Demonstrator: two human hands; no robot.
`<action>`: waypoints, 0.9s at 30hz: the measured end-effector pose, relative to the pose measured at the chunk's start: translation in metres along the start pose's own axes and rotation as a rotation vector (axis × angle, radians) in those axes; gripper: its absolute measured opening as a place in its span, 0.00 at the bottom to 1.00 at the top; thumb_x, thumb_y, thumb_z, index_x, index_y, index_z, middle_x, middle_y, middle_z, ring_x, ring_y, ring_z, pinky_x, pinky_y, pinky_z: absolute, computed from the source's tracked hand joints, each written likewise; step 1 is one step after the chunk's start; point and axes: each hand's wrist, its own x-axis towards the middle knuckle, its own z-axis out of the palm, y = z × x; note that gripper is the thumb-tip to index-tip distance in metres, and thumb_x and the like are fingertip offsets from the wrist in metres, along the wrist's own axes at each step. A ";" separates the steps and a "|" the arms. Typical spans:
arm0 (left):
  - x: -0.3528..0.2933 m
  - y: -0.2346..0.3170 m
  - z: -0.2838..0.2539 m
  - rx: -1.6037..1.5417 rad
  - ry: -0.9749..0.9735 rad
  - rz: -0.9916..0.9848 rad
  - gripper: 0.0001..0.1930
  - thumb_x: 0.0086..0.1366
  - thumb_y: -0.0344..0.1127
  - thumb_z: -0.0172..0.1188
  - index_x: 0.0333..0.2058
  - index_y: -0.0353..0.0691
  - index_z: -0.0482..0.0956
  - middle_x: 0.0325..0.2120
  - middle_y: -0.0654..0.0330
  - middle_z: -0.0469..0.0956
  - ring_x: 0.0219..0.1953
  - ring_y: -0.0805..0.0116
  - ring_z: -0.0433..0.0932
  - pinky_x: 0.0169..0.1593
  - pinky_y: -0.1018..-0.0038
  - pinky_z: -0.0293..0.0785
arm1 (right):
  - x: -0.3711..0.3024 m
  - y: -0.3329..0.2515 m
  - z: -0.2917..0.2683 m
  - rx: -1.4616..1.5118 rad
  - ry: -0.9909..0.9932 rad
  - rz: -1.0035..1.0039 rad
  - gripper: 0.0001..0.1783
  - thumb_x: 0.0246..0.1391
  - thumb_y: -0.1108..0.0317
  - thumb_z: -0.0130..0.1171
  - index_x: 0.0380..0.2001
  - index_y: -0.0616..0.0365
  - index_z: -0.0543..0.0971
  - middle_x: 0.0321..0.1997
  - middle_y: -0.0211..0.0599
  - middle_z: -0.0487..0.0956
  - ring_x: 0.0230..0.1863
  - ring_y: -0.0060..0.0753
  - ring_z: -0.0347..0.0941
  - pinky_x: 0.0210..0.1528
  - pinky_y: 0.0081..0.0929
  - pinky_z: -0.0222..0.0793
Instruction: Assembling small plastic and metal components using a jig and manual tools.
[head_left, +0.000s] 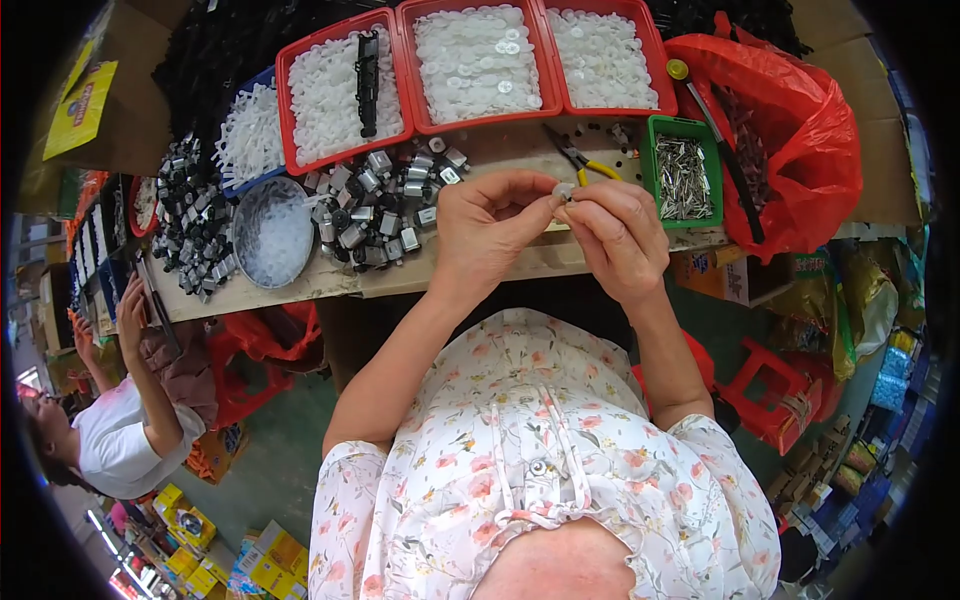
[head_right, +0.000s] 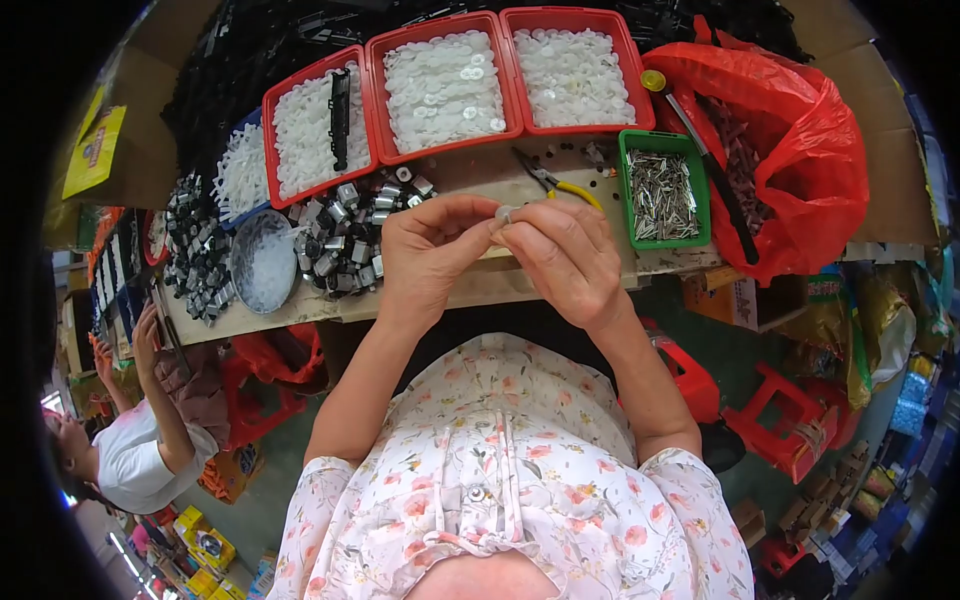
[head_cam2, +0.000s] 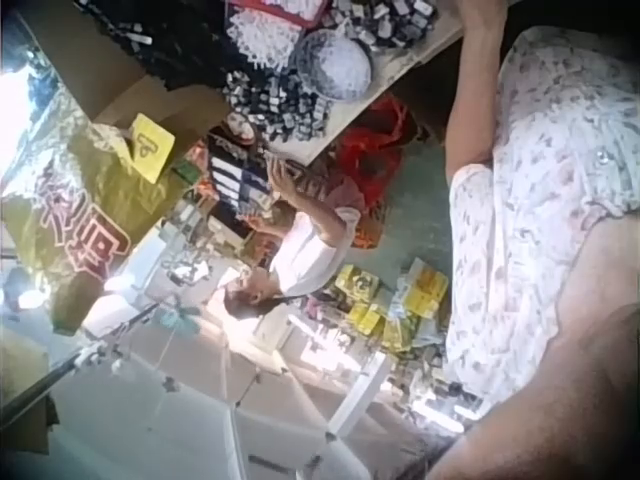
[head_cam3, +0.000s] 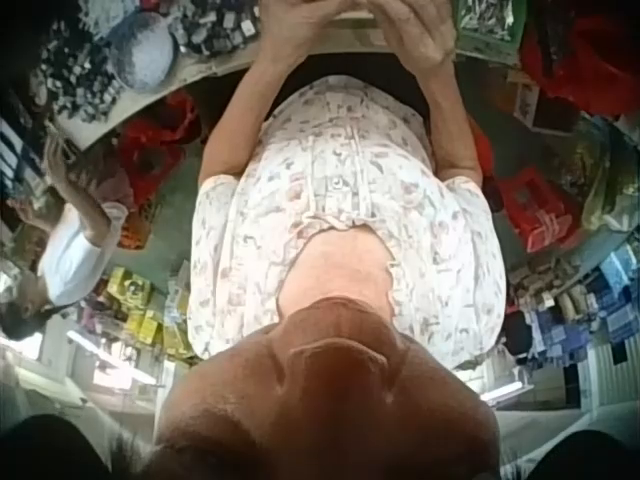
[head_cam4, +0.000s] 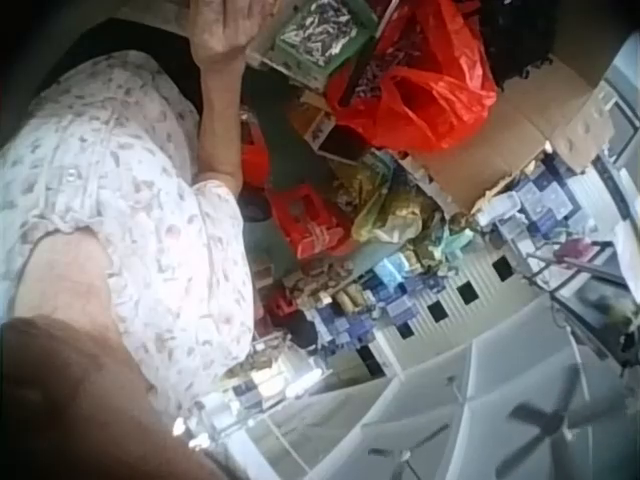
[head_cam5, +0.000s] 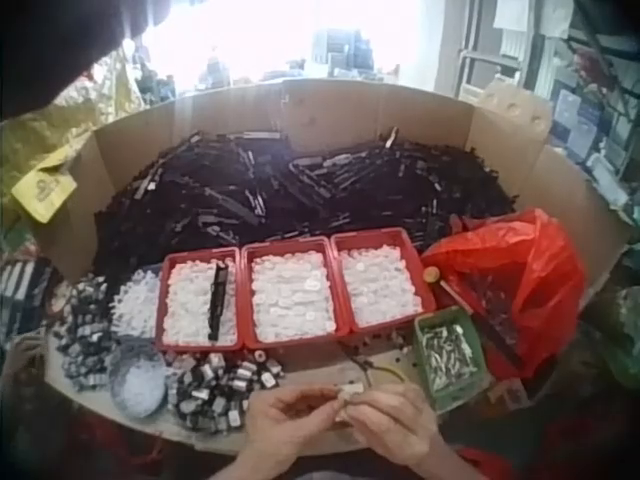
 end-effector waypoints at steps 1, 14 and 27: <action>0.000 -0.001 0.000 0.009 0.002 0.024 0.08 0.62 0.25 0.66 0.40 0.30 0.84 0.31 0.61 0.84 0.32 0.80 0.80 0.37 0.83 0.76 | -0.001 0.001 0.001 -0.004 -0.006 -0.005 0.16 0.42 0.80 0.72 0.36 0.61 0.80 0.38 0.38 0.81 0.38 0.40 0.79 0.41 0.33 0.76; -0.005 0.002 -0.013 0.450 -0.001 0.357 0.09 0.57 0.22 0.65 0.38 0.33 0.85 0.31 0.56 0.85 0.32 0.72 0.83 0.38 0.78 0.77 | 0.000 0.004 0.005 0.305 -0.058 0.432 0.10 0.48 0.83 0.67 0.36 0.65 0.82 0.39 0.40 0.81 0.40 0.34 0.79 0.42 0.27 0.74; -0.008 -0.007 -0.035 0.674 -0.018 0.446 0.15 0.51 0.29 0.73 0.39 0.35 0.85 0.36 0.55 0.82 0.39 0.60 0.79 0.44 0.69 0.74 | -0.007 0.001 0.020 0.374 -0.144 0.361 0.09 0.46 0.81 0.68 0.33 0.63 0.82 0.36 0.40 0.79 0.36 0.36 0.77 0.38 0.28 0.72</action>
